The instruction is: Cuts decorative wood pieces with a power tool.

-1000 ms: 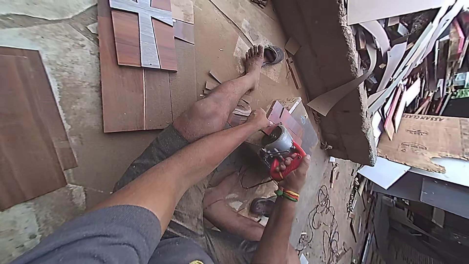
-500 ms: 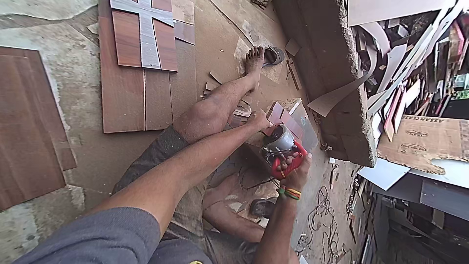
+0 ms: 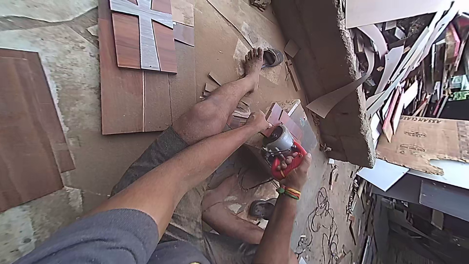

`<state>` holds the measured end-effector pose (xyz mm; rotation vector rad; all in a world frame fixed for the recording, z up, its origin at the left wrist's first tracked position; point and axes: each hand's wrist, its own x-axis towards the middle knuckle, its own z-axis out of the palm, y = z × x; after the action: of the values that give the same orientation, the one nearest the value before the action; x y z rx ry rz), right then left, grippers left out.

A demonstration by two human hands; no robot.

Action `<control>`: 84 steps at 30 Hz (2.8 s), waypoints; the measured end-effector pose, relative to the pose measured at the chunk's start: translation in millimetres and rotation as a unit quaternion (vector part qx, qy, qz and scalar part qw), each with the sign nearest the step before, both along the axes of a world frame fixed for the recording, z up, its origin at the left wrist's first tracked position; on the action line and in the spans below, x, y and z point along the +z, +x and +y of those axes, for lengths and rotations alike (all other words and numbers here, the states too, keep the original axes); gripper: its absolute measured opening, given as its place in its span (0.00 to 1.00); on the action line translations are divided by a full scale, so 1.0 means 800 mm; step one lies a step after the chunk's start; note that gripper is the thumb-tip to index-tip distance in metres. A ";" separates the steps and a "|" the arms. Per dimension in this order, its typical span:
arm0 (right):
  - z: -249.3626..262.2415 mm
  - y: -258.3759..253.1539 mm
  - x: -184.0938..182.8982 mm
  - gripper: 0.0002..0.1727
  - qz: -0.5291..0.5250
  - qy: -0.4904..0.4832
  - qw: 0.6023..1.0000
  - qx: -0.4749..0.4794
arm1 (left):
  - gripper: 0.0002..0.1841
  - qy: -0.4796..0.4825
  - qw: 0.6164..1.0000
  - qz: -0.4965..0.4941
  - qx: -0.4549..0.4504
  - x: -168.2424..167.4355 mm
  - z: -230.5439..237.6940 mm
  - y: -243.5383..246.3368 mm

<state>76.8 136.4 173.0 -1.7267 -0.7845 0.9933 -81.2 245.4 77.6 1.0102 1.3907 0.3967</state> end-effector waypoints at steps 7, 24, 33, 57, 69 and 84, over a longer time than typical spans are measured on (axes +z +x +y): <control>0.001 0.000 0.000 0.36 0.021 0.010 1.000 0.003 | 0.28 -0.002 1.000 0.006 -0.004 0.006 -0.001 -0.001; -0.019 0.000 -0.003 0.36 0.012 0.004 1.000 0.008 | 0.18 -0.008 0.998 0.014 -0.054 0.030 -0.005 -0.016; -0.067 0.005 0.000 0.36 0.040 -0.002 0.999 0.031 | 0.21 -0.009 0.999 -0.013 -0.031 0.028 -0.007 -0.016; -0.157 0.032 0.070 0.25 0.050 0.008 0.997 0.061 | 0.24 0.090 0.996 0.006 -0.002 0.017 -0.035 -0.068; -0.118 0.026 0.045 0.44 0.079 0.042 0.990 0.109 | 0.16 0.327 0.939 0.054 0.091 0.147 -0.146 -0.158; -0.115 0.018 -0.007 0.45 0.067 0.038 0.994 0.075 | 0.39 0.086 0.996 0.012 -0.006 -0.027 0.021 -0.027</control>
<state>91.1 44.8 167.1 -1.5369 -0.8630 1.1539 -103.1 262.2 55.7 1.1662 1.3889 0.5027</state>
